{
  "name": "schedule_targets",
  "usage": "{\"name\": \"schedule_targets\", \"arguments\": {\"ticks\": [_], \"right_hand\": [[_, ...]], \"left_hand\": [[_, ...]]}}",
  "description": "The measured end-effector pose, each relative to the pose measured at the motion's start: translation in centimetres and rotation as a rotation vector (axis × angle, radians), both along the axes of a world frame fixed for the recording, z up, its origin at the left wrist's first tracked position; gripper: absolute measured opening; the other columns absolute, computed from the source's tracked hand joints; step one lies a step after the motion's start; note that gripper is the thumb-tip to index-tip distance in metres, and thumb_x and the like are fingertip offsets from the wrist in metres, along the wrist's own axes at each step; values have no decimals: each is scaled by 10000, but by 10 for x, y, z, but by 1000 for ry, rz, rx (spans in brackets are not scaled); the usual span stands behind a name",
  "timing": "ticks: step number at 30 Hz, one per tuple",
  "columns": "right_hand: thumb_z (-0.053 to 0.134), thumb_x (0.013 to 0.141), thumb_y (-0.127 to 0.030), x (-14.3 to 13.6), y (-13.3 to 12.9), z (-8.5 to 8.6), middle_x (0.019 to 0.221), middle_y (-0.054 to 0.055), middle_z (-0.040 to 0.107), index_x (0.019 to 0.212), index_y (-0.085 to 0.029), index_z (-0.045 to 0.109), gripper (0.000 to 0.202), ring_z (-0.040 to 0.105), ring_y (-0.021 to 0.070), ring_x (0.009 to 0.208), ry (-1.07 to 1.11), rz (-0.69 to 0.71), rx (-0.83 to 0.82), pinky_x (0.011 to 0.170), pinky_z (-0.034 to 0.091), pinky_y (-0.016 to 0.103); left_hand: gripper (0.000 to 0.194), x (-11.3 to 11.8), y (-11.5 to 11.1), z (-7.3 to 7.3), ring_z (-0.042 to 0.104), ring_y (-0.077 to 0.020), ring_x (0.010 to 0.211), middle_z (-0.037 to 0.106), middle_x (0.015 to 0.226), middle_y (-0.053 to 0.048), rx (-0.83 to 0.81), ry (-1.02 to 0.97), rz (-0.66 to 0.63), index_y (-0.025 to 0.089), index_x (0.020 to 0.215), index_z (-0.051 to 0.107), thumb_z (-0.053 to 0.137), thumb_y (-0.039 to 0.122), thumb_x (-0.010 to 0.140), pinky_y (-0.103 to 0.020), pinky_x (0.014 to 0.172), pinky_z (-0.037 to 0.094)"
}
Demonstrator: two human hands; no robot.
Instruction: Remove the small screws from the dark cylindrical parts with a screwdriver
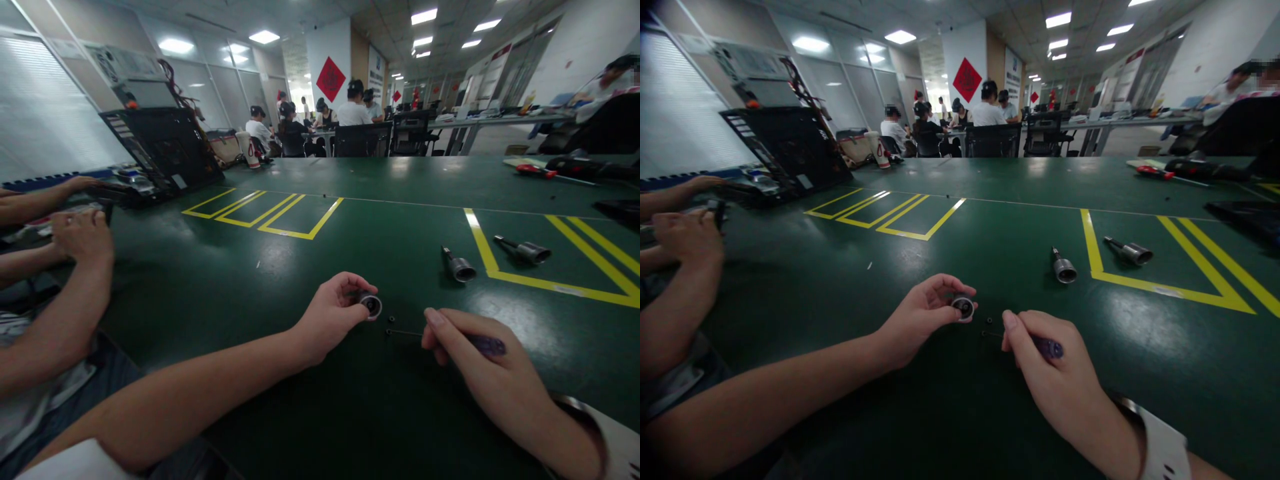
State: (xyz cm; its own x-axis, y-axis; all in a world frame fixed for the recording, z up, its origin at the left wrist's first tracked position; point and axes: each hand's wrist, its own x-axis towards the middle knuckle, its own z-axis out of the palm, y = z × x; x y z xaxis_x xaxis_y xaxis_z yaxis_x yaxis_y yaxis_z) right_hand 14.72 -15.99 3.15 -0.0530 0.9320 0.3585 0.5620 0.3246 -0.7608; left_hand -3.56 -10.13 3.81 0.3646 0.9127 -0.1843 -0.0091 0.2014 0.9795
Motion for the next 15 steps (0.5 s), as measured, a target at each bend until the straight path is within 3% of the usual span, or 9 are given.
{"name": "schedule_targets", "arguments": {"ticks": [8, 15], "right_hand": [[417, 888, -131, -4, -11, 7, 565, -12, 499, 610, -181, 495, 293, 454, 117, 537, -371, 363, 267, 545, 334, 278], [453, 853, -94, -6, -11, -9, 584, 6, 530, 640, -172, 541, 243, 405, 142, 563, -570, 408, 464, 561, 272, 316]], "left_hand": [[240, 2, 0, -7, 620, -154, 853, 616, 997, -57, 25, -18, 20, 130, 865, 566, 644, 19, 667, -362, 832, 493], [238, 4, 0, -2, 616, -136, 787, 644, 863, -44, 45, 42, 31, 99, 912, 608, 626, 41, 682, -316, 789, 494]]}}
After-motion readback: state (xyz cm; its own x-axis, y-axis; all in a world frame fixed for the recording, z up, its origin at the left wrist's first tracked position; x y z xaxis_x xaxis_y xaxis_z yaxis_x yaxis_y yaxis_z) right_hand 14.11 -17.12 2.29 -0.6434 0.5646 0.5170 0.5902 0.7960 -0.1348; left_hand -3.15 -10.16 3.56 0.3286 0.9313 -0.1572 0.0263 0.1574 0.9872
